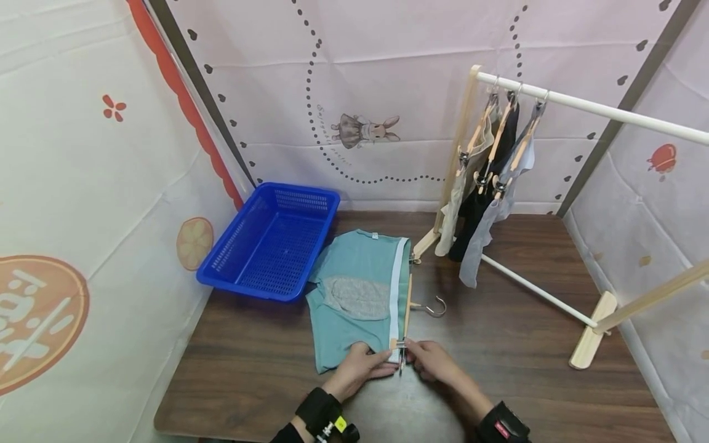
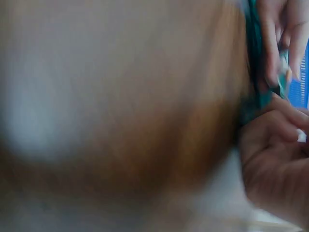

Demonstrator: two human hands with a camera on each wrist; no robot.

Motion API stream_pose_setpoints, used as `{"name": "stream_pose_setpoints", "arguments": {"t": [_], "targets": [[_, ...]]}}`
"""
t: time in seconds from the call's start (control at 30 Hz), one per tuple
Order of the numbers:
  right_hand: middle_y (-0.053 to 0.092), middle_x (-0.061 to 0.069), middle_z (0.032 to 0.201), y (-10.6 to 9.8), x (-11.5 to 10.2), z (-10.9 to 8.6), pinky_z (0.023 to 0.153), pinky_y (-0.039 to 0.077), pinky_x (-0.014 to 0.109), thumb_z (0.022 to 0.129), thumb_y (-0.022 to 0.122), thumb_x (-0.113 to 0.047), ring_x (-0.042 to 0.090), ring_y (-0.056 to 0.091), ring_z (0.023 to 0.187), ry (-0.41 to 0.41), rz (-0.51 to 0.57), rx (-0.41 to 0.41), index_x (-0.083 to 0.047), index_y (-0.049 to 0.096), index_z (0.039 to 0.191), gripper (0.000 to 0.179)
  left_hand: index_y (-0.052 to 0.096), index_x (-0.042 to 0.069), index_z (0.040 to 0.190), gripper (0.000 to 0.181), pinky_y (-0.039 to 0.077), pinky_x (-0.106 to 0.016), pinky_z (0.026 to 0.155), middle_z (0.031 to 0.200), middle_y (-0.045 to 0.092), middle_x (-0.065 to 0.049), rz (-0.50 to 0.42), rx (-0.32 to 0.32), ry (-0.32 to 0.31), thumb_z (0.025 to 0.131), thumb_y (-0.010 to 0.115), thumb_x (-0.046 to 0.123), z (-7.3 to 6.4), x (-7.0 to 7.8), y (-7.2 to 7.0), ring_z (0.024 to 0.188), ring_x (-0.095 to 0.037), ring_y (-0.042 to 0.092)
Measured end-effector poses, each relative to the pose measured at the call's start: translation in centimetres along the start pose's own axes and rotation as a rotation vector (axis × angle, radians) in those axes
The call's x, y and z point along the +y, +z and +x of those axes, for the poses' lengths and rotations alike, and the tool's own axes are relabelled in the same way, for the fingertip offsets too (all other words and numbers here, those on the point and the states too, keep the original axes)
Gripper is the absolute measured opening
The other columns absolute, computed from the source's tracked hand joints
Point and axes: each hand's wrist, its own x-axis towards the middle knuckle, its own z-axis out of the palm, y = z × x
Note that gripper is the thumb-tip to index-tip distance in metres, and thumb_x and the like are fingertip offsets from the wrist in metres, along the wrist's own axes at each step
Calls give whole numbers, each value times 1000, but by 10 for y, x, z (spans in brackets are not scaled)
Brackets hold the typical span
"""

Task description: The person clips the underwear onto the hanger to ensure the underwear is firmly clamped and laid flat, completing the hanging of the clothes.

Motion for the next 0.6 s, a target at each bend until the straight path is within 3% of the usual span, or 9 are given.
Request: {"name": "stream_pose_setpoints", "arguments": {"t": [0.1, 0.2, 0.3, 0.4, 0.5, 0.6], "targets": [[58, -1, 67, -13, -8, -4, 58, 46, 33, 107, 43, -48, 12, 53, 58, -79, -401, 67, -9, 66, 77, 55, 63, -17, 109, 27, 61, -36, 78, 100, 72, -26, 194, -123, -53, 104, 56, 9, -8, 22, -16, 85, -26, 76], [59, 0, 67, -31, -20, -1, 64, 48, 39, 107, 45, -46, 16, 56, 62, -116, -594, 138, -13, 63, 72, 51, 65, -16, 115, 32, 62, -36, 72, 94, 74, -25, 336, -174, -27, 106, 51, 11, -12, 50, -28, 74, -22, 75], [59, 3, 70, -53, -32, 15, 64, 49, 42, 107, 48, -39, 19, 57, 65, -138, -600, 253, -11, 64, 78, 44, 63, -15, 119, 32, 62, -36, 71, 93, 73, -20, 412, -136, 59, 106, 49, 11, -3, 76, -33, 73, -20, 74], [59, 6, 74, -73, -43, 42, 61, 47, 39, 108, 48, -33, 22, 56, 66, -141, -508, 350, -6, 64, 88, 37, 62, -13, 121, 30, 62, -38, 73, 96, 72, -17, 482, -67, 153, 106, 49, 11, 18, 99, -27, 76, -21, 73], [59, 10, 77, -86, -50, 73, 63, 46, 39, 107, 50, -28, 24, 55, 68, -135, -392, 432, -1, 62, 96, 31, 63, -10, 123, 27, 61, -40, 78, 103, 71, -17, 566, 0, 253, 105, 50, 5, 51, 118, -16, 83, -24, 71], [62, 14, 83, -90, -56, 104, 69, 48, 41, 105, 52, -25, 28, 59, 75, -147, -287, 514, 3, 64, 102, 31, 64, -5, 125, 28, 58, -39, 84, 113, 69, -17, 707, 94, 368, 101, 52, 0, 90, 135, -3, 95, -26, 69]]}}
